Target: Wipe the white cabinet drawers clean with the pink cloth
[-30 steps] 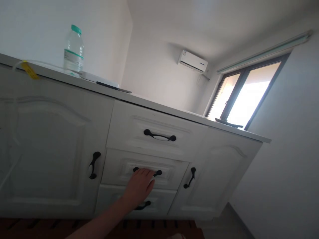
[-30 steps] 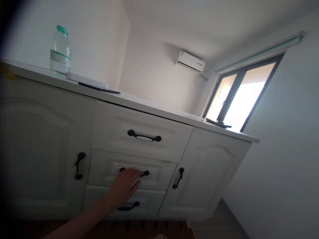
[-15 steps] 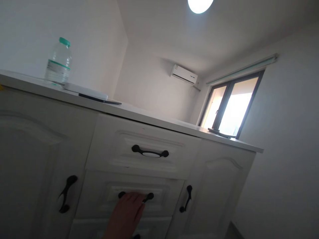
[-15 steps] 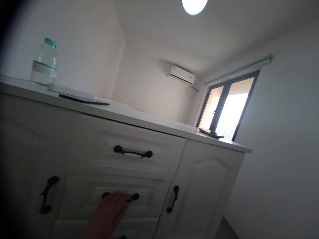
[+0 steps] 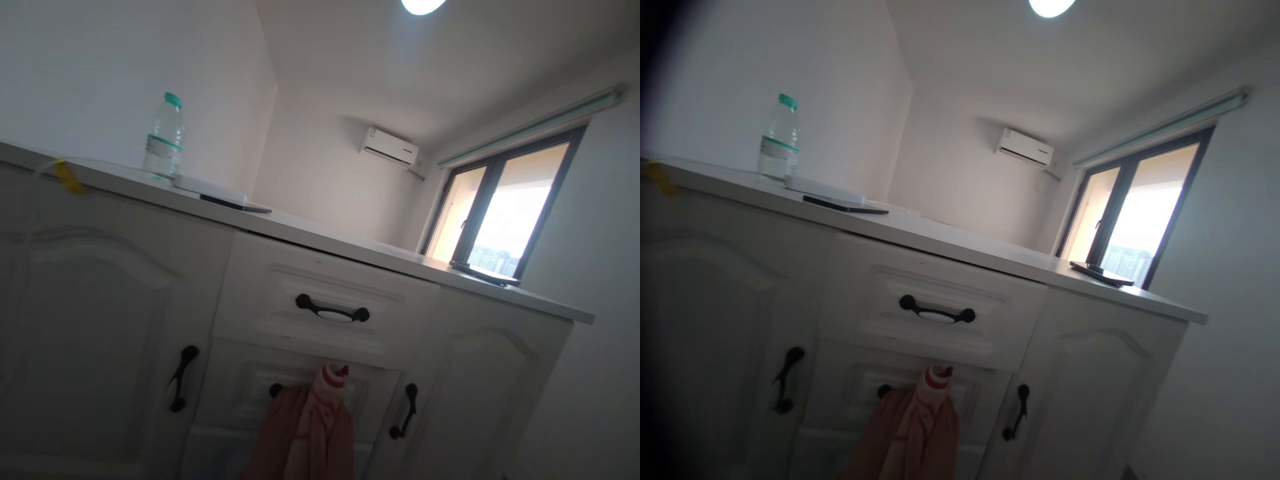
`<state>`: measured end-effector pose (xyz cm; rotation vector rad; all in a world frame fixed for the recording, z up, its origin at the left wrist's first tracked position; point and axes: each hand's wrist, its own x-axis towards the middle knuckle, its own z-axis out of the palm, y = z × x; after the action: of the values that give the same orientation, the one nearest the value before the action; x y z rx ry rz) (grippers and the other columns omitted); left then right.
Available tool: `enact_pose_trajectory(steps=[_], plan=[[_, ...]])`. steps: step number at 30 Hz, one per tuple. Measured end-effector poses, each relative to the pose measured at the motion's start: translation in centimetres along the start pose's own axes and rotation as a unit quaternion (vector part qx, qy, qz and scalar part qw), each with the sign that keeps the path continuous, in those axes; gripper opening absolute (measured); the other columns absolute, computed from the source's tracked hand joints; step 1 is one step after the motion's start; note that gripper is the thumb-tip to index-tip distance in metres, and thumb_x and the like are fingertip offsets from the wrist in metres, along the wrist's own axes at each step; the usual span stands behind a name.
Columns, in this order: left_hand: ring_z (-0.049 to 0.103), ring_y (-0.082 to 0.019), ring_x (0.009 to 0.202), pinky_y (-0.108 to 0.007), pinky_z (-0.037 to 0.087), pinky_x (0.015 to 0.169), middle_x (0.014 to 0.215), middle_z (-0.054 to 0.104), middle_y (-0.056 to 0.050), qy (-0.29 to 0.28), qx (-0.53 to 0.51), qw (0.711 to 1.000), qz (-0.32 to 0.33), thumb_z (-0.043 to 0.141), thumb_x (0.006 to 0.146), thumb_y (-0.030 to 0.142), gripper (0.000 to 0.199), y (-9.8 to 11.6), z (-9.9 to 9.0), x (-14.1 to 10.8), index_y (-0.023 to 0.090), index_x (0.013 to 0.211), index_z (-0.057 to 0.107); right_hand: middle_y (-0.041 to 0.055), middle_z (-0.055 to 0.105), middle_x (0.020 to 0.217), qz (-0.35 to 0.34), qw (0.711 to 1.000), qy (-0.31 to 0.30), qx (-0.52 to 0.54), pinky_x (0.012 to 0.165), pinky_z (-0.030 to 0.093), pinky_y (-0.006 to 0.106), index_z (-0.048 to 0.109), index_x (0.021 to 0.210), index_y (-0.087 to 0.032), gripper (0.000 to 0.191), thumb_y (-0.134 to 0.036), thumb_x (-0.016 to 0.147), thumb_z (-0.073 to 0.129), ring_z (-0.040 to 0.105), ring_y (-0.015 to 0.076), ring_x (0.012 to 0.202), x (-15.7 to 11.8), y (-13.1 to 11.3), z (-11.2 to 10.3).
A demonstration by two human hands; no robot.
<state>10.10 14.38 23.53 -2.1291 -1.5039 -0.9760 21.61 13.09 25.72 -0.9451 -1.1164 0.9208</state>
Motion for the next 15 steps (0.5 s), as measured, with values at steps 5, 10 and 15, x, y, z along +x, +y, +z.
enact_pose_trajectory(steps=[5,10,15], plan=[[0.060,-0.027,0.104,-0.044,0.044,0.099,0.111,0.067,-0.008,-0.067,-0.033,0.996,-0.047,0.059,0.084,0.009,0.038,1.6,-3.4,0.9,0.021,0.120,0.061,0.0132,0.069,0.111,-0.053,0.987,-0.049,-0.143,0.103,0.040,0.039,0.067,0.108,-0.018,0.037,-0.043,0.080,0.071,0.060,0.0284,0.106,-0.2,-1.4,0.2],[0.056,-0.030,0.110,-0.043,0.041,0.105,0.116,0.063,-0.012,-0.141,-0.068,0.987,-0.039,0.073,0.070,0.016,0.054,1.1,-5.5,1.2,0.014,0.122,0.057,0.0169,0.064,0.126,-0.083,0.977,-0.087,-0.177,0.108,0.037,0.039,0.058,0.126,-0.012,0.051,-0.048,0.091,0.052,0.057,0.0257,0.116,0.4,-3.6,0.9],[0.060,-0.029,0.104,-0.043,0.045,0.098,0.107,0.066,-0.011,-0.131,-0.070,0.988,-0.052,0.065,0.078,0.014,0.039,2.5,-7.5,0.8,0.015,0.116,0.060,0.0167,0.066,0.123,-0.053,0.982,-0.087,-0.161,0.110,0.037,0.041,0.061,0.120,-0.012,0.050,-0.050,0.090,0.052,0.058,0.0266,0.116,-0.5,-4.7,0.3]])
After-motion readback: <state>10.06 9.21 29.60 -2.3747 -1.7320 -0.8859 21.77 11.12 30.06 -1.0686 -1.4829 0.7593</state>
